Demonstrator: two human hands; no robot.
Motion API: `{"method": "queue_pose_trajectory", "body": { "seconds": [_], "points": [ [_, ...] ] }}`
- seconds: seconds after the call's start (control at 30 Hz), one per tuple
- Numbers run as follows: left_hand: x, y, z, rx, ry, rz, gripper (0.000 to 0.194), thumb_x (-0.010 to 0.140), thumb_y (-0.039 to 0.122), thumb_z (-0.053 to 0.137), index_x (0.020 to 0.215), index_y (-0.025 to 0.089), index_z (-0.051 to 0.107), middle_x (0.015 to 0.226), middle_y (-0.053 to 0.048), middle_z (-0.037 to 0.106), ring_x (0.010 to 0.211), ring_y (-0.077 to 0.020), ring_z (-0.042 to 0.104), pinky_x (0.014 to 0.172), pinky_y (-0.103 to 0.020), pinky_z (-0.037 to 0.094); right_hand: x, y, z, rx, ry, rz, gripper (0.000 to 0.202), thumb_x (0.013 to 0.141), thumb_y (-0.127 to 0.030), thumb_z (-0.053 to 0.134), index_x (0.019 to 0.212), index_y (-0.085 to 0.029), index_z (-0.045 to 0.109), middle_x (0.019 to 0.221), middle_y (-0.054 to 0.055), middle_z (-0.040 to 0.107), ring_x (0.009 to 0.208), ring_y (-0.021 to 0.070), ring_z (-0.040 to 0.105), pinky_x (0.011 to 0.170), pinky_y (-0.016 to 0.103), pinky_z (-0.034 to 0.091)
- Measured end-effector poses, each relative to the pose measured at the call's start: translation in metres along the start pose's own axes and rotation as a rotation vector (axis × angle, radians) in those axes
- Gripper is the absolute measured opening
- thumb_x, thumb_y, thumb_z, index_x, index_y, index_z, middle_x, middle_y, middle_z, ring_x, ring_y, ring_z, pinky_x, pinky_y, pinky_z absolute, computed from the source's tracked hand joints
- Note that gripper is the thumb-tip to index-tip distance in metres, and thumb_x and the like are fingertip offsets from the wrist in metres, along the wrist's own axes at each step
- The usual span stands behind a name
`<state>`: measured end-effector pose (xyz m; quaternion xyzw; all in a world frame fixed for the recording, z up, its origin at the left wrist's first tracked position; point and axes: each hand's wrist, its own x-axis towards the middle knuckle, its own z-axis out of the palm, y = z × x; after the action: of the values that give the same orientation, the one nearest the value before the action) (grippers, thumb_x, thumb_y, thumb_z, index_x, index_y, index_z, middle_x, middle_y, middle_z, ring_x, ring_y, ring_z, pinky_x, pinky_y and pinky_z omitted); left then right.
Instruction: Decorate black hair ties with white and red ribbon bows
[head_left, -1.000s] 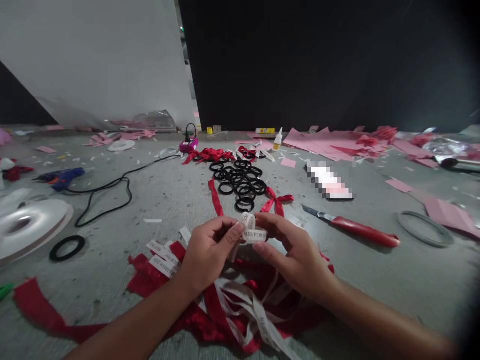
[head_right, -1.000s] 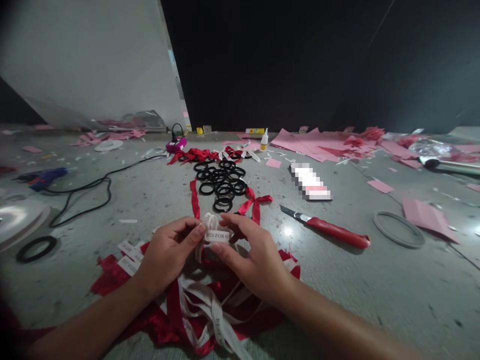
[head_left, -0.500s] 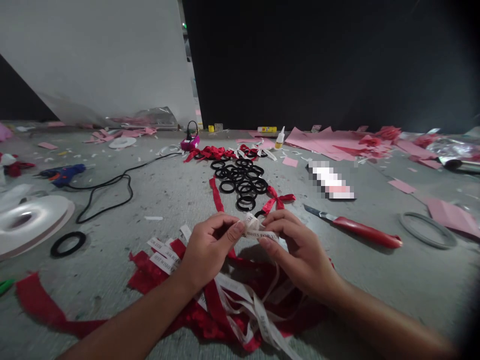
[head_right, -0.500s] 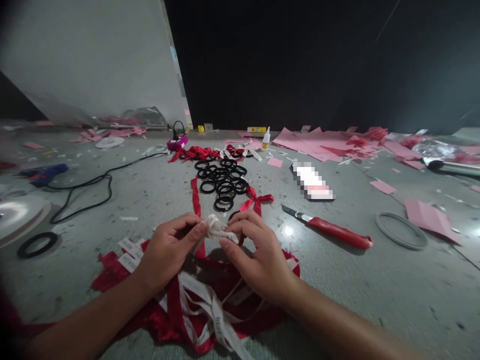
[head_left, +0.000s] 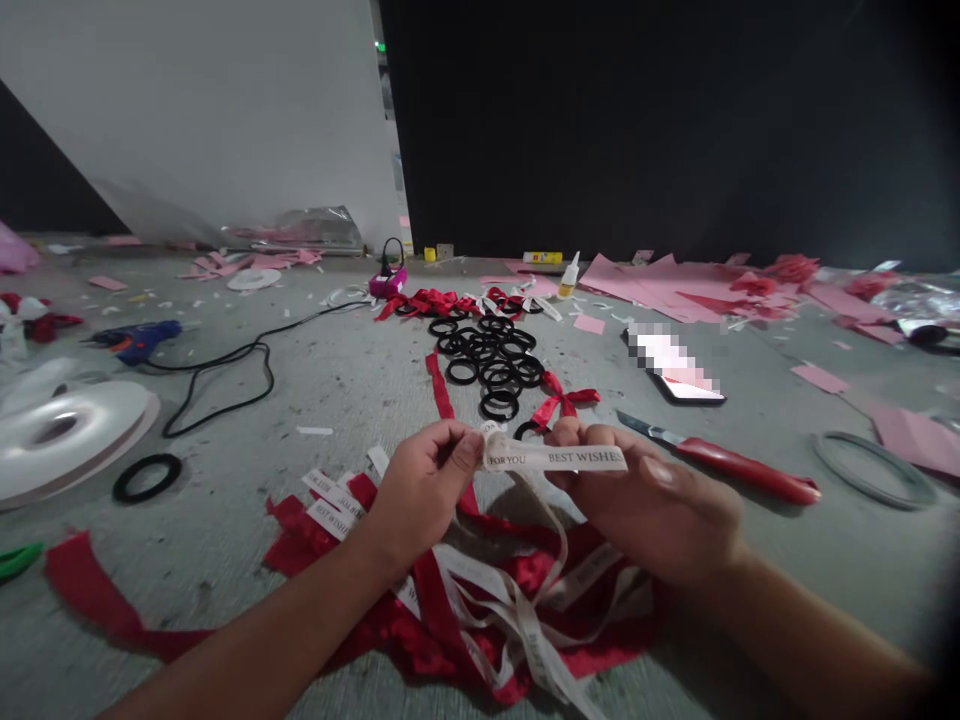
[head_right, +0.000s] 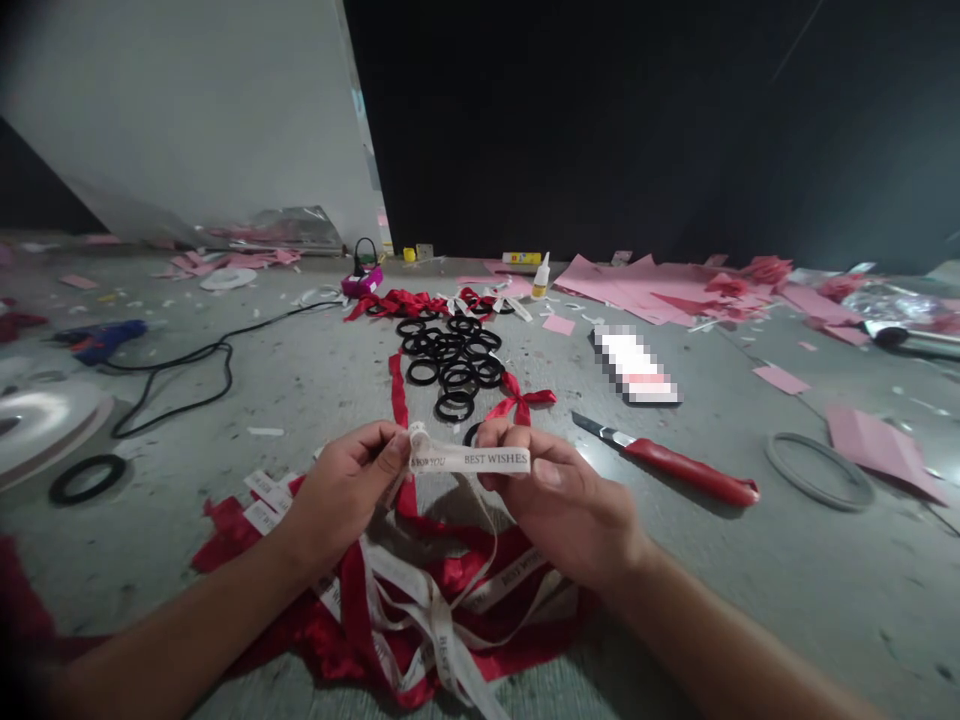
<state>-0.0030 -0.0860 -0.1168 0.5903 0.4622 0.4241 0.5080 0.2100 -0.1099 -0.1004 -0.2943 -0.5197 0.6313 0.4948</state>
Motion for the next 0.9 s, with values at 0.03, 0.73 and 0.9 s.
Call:
{"method": "queue_pose_trajectory", "body": {
  "seconds": [0.03, 0.73, 0.9],
  "points": [
    [-0.001, -0.001, 0.001, -0.011, -0.005, -0.008, 0.036, 0.087, 0.051, 0.056, 0.079, 0.016, 0.060, 0.059, 0.003, 0.050, 0.051, -0.0081, 0.040, 0.049, -0.020, 0.033, 0.001, 0.001, -0.001, 0.015, 0.001, 0.001, 0.027, 0.074, -0.051, 0.057, 0.070, -0.025, 0.050, 0.096, 0.007, 0.054, 0.089, 0.0268, 0.054, 0.083, 0.046, 0.047],
    [0.004, 0.009, -0.008, 0.032, 0.009, 0.091, 0.035, 0.093, 0.052, 0.045, 0.085, 0.018, 0.051, 0.062, 0.005, 0.046, 0.051, -0.0086, 0.041, 0.048, -0.019, 0.033, 0.008, -0.012, -0.003, -0.821, 0.175, -0.091, 0.047, 0.084, -0.044, 0.065, 0.125, -0.021, 0.055, 0.105, 0.007, 0.063, 0.052, 0.0071, 0.045, 0.044, 0.023, 0.035],
    [0.007, 0.062, 0.003, 0.088, -0.127, 0.278, 0.031, 0.095, 0.047, 0.043, 0.085, 0.018, 0.050, 0.062, 0.005, 0.045, 0.050, -0.0085, 0.039, 0.050, -0.021, 0.033, 0.027, -0.049, 0.022, -0.762, -0.050, -0.146, 0.043, 0.090, -0.041, 0.059, 0.127, -0.019, 0.059, 0.093, 0.005, 0.065, 0.058, 0.0086, 0.049, 0.048, 0.022, 0.039]
  ]
}}
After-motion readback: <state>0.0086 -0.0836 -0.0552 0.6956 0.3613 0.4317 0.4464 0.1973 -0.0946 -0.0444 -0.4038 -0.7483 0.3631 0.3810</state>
